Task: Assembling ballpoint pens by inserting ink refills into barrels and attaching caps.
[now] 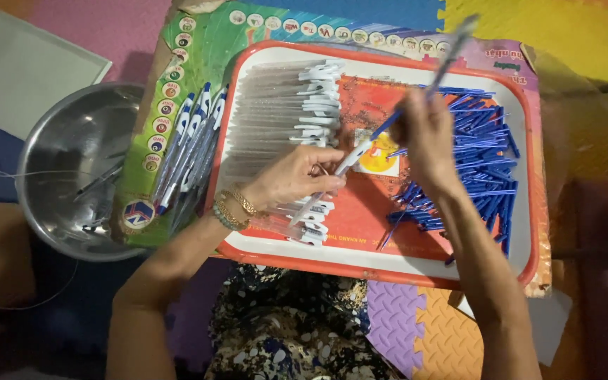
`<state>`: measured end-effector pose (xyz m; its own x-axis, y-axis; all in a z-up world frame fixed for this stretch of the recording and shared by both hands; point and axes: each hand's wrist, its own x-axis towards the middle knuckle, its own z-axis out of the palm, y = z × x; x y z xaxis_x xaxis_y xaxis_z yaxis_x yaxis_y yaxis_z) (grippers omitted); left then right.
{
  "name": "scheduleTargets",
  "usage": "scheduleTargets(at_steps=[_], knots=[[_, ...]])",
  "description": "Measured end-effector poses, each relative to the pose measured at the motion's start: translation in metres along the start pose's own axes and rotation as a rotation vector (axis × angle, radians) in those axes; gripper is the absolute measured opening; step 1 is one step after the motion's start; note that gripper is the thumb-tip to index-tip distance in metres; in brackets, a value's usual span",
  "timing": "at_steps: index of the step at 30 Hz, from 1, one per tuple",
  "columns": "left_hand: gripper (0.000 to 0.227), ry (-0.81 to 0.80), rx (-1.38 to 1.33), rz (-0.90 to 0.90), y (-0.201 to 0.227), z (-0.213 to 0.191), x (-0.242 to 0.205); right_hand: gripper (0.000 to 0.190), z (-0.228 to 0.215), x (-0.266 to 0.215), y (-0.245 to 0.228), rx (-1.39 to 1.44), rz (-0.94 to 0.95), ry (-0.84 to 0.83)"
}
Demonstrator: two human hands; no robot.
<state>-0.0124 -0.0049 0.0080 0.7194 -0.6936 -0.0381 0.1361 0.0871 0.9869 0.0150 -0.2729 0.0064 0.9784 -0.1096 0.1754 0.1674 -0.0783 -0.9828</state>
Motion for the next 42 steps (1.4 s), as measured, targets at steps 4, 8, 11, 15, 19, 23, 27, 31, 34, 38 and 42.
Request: scheduleTargets(at_steps=[4,8,11,15,19,23,27,31,34,38,42], knots=[[0.062,-0.018,-0.013,-0.038,-0.022,-0.016,-0.005,0.035,-0.046,0.028,0.007,0.031,0.047,0.139],[0.068,-0.028,0.177,-0.117,-0.005,-0.022,-0.002,0.028,-0.095,0.034,0.010,0.091,0.128,0.358],[0.061,-0.008,0.440,-0.236,0.030,-0.015,0.005,0.040,-0.114,0.016,-0.015,-0.141,0.119,0.280],[0.030,0.117,0.959,-0.075,0.028,-0.026,0.039,0.031,-0.177,0.019,0.044,-1.009,-0.234,0.231],[0.029,0.126,1.032,0.054,0.034,-0.030,0.051,0.047,-0.108,-0.004,0.002,-0.783,-0.207,0.209],[0.032,0.089,0.885,0.033,0.040,-0.028,0.050,0.038,-0.063,0.010,0.035,-0.013,0.173,0.051],[0.029,0.104,0.911,0.009,0.037,-0.043,0.058,0.028,-0.049,0.031,0.046,0.243,0.252,0.020],[0.024,0.108,1.010,0.074,0.024,-0.059,0.066,0.023,-0.074,0.041,0.047,0.184,0.208,0.166],[0.016,0.258,1.439,0.147,-0.003,-0.052,0.085,0.026,-0.084,0.036,0.047,0.003,0.027,0.268],[0.010,0.292,1.787,0.340,0.003,-0.024,0.108,0.018,-0.075,0.030,0.040,-0.355,-0.268,0.218],[0.013,0.131,2.190,0.159,0.017,-0.005,0.120,0.031,-0.063,0.017,0.021,-0.667,-0.386,0.141]])
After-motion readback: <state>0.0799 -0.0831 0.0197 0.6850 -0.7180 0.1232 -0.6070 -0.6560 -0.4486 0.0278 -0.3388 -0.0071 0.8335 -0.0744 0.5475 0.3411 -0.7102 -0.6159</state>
